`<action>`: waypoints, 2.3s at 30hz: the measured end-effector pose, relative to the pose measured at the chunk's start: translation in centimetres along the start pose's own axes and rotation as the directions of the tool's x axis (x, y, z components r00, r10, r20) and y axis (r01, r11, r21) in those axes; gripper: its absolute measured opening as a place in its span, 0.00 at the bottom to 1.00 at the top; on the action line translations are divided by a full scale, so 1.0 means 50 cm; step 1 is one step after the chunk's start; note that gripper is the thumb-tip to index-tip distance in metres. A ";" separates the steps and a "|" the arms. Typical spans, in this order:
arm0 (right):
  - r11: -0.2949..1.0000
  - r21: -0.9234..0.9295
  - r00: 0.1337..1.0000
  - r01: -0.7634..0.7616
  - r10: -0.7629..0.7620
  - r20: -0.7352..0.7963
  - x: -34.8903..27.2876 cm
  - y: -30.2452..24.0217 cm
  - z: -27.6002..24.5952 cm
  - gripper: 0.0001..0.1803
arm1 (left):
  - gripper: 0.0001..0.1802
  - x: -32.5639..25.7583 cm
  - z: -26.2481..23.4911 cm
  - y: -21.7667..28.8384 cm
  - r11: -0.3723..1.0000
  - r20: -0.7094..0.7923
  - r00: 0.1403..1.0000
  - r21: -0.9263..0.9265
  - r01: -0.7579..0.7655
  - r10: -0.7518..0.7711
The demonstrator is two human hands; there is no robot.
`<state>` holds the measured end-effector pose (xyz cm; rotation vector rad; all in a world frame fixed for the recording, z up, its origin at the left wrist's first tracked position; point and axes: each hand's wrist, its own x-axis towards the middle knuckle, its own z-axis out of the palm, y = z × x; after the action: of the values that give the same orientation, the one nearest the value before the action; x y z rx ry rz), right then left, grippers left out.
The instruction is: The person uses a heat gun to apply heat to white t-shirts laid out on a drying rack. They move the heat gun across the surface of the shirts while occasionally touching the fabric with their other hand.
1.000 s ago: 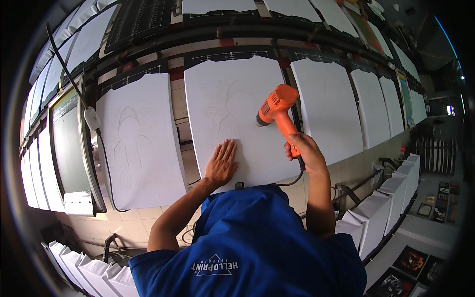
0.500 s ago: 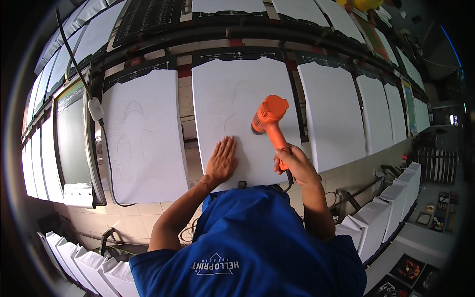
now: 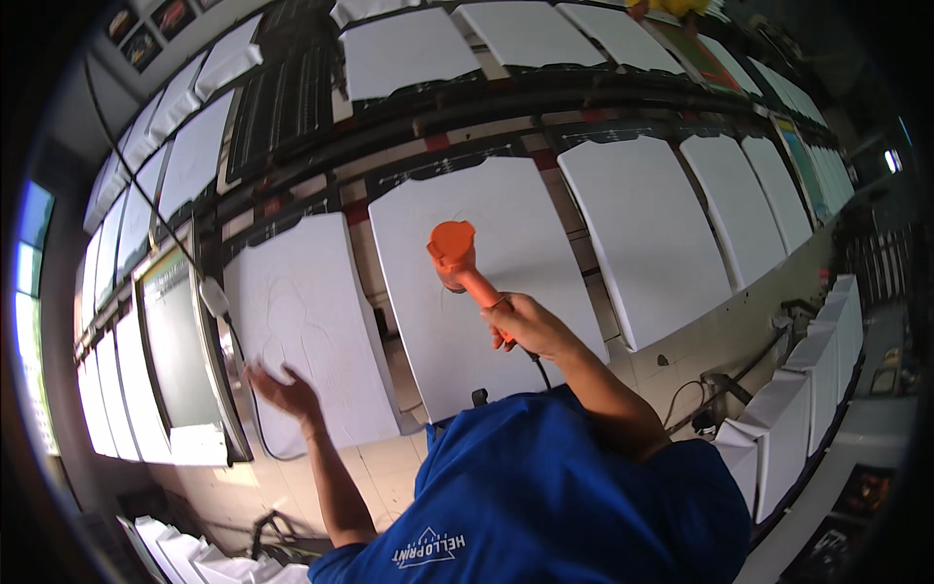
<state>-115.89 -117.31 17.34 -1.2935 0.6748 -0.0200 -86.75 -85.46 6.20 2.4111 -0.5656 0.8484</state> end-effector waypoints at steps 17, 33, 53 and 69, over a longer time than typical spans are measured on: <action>0.967 -0.233 0.985 0.107 -0.071 0.159 -0.115 0.055 -0.037 0.29 | 0.21 -0.496 -0.177 -0.229 0.866 0.303 0.881 0.459 0.199 -0.363; 0.986 0.161 0.999 0.033 -0.036 0.012 -0.458 0.188 -0.576 0.31 | 0.26 -0.687 -0.126 0.308 0.951 0.510 0.808 0.073 0.300 -0.294; 0.983 -0.170 0.991 -0.061 0.080 0.104 -0.303 -0.179 -0.928 0.26 | 0.15 -0.673 -0.094 0.703 0.889 0.368 0.809 0.171 0.425 -0.458; 0.990 -0.125 0.993 -0.065 0.053 -0.102 0.007 -0.185 -0.975 0.20 | 0.28 -0.528 0.057 0.830 0.924 0.296 0.889 0.264 0.275 -0.349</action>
<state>-135.30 -162.90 19.96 -1.4021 0.8092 0.0081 -126.52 -113.96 0.42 2.7704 -0.1944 0.3707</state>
